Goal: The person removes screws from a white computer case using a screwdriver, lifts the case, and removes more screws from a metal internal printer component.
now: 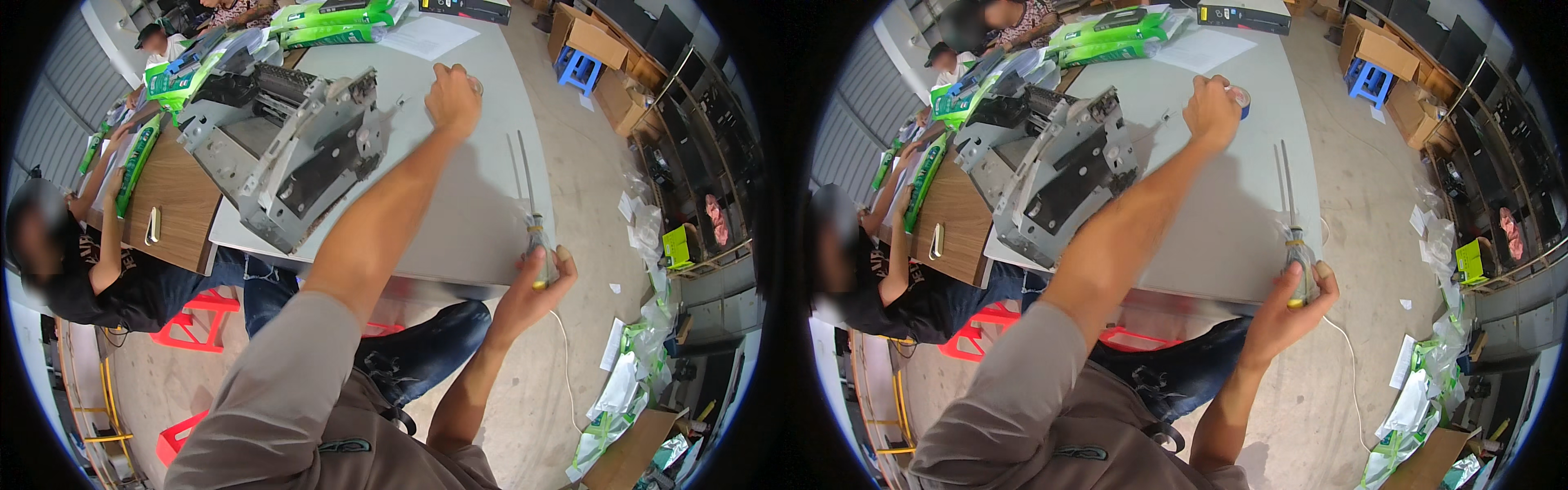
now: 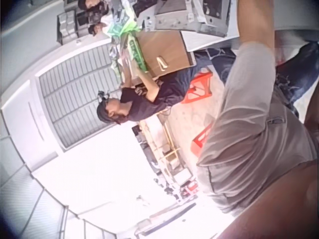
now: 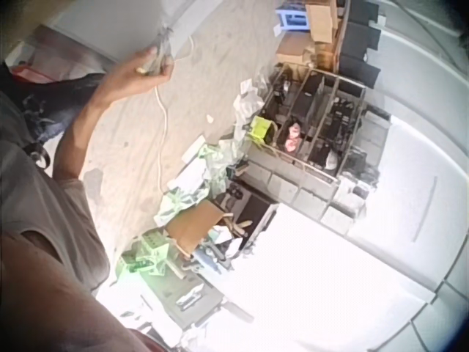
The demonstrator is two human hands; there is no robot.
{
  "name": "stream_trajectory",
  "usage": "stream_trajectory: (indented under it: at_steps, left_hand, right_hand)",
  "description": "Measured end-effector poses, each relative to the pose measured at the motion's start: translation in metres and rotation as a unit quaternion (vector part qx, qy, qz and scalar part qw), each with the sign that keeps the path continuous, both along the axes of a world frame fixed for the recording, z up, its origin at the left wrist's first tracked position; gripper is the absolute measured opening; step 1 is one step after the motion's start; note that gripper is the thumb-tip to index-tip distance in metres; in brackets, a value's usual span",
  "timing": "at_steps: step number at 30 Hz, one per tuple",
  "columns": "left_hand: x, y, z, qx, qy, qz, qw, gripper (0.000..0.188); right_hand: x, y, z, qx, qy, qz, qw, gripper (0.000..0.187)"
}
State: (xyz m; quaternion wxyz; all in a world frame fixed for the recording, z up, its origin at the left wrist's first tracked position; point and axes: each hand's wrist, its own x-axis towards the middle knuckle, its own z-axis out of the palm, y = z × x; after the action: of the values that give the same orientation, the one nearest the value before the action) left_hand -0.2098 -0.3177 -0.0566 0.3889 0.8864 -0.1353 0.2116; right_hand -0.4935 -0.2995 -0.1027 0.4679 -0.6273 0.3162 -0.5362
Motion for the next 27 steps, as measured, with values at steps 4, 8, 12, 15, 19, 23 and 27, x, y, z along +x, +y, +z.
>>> stream_trajectory:
  at_steps: [4,8,12,15,19,23,27]
  left_hand:
    - [-0.128,0.037,0.022,-0.076,-0.035,-0.161,0.983,0.024]
    - [-0.227,0.163,0.043,-0.087,-0.195,-0.345,0.914,0.017]
    - [-0.209,0.288,0.046,-0.054,-0.338,-0.202,0.918,0.012]
    - [-0.166,0.345,0.030,-0.122,-0.226,0.058,0.965,0.035]
    - [-0.097,0.378,-0.008,-0.387,-0.102,0.118,0.909,0.056]
    - [-0.072,0.384,0.006,-0.633,0.197,0.009,0.748,0.084]
    - [-0.071,0.360,0.000,-0.601,0.166,-0.055,0.780,0.088]
  right_hand:
    - [-0.007,-0.013,0.003,0.035,-0.008,-0.022,0.999,0.038]
    - [-0.006,-0.019,0.017,0.257,-0.180,0.194,0.929,0.050]
    - [0.059,0.017,0.046,0.305,-0.255,0.355,0.846,0.057]
    - [0.113,0.047,0.077,0.313,-0.258,0.420,0.812,0.054]
    - [0.176,0.078,0.072,0.309,-0.214,0.435,0.818,0.048]
    - [0.186,0.097,0.065,0.302,-0.183,0.368,0.860,0.042]
    - [0.159,0.120,0.070,0.233,-0.198,0.330,0.893,0.045]
